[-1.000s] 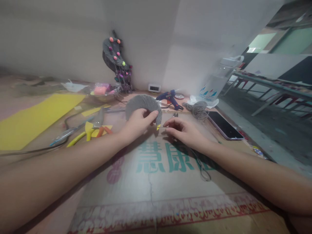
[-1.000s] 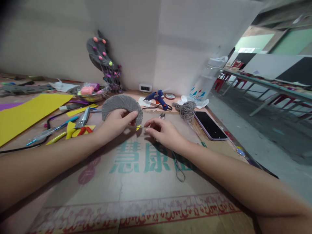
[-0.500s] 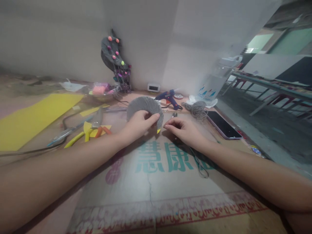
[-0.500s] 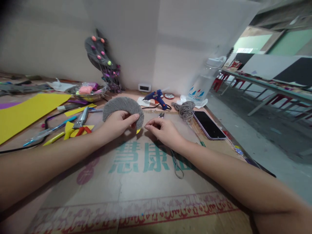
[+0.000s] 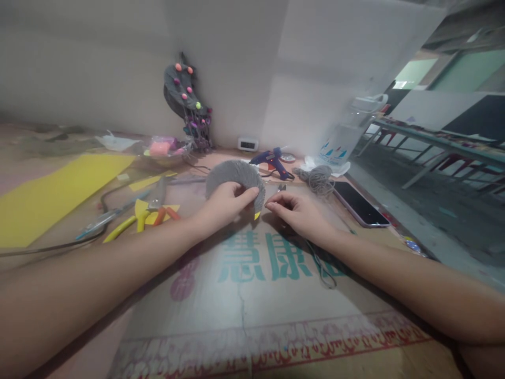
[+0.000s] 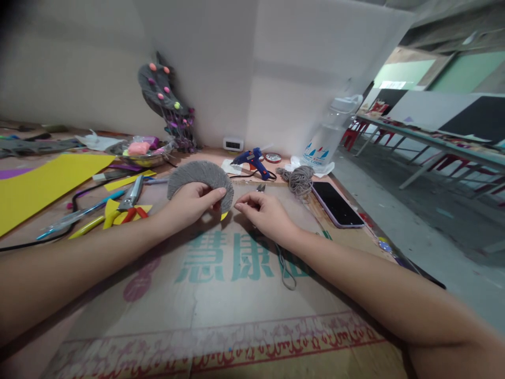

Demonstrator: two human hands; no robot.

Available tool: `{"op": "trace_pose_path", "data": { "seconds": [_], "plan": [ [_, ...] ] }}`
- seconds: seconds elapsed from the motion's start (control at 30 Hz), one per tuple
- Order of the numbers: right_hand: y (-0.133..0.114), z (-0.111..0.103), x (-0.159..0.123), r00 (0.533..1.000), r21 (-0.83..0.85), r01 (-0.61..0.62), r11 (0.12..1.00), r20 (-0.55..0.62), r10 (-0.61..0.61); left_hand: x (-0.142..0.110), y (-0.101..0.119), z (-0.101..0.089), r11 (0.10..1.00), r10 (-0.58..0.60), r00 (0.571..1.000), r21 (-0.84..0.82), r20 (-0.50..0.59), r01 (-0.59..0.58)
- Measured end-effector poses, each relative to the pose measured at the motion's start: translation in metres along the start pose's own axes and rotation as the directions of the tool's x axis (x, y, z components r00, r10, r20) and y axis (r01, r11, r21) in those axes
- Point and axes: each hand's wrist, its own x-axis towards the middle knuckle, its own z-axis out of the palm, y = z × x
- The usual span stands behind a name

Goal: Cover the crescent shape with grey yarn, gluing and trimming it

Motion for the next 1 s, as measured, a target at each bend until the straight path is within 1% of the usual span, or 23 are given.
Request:
{"op": "trace_pose_path", "data": {
  "seconds": [0.3, 0.47, 0.63, 0.77, 0.87, 0.93, 1.0],
  "plan": [
    [-0.0002, 0.0001, -0.0007, 0.999, 0.019, 0.028, 0.999, -0.016, -0.028, -0.001, 0.0015, 0.0008, 0.998, -0.027, 0.999, -0.063, 0.024, 0.029],
    [-0.0004, -0.0006, 0.0001, 1.0, 0.008, 0.029, 1.0, -0.01, -0.029, -0.0025, 0.0035, 0.0003, 0.998, -0.031, 0.999, -0.057, 0.037, 0.033],
    [0.0008, -0.0007, 0.0005, 0.999, -0.02, 0.031, 0.999, -0.013, -0.032, -0.0008, 0.0003, 0.0005, 0.998, -0.025, 0.999, -0.054, 0.02, 0.026],
    [0.0022, -0.0017, 0.002, 0.997, -0.063, 0.077, 0.995, 0.016, -0.076, -0.0001, 0.0002, 0.0002, 0.999, -0.006, 1.0, -0.041, -0.024, 0.005],
    [0.0018, -0.0039, 0.0018, 0.987, -0.096, 0.161, 0.982, 0.031, -0.159, 0.0003, 0.001, -0.0003, 1.0, -0.009, 0.999, -0.015, -0.041, 0.008],
    [0.0005, -0.0049, 0.0002, 0.983, -0.069, 0.185, 0.98, 0.008, -0.185, 0.0009, 0.0007, -0.0004, 1.0, -0.001, 0.999, 0.002, -0.051, 0.001],
    [-0.0016, -0.0047, -0.0018, 0.989, 0.052, 0.149, 0.988, -0.009, -0.148, 0.0016, -0.0003, -0.0003, 1.0, 0.027, 0.998, 0.008, -0.06, -0.027]
  ]
}}
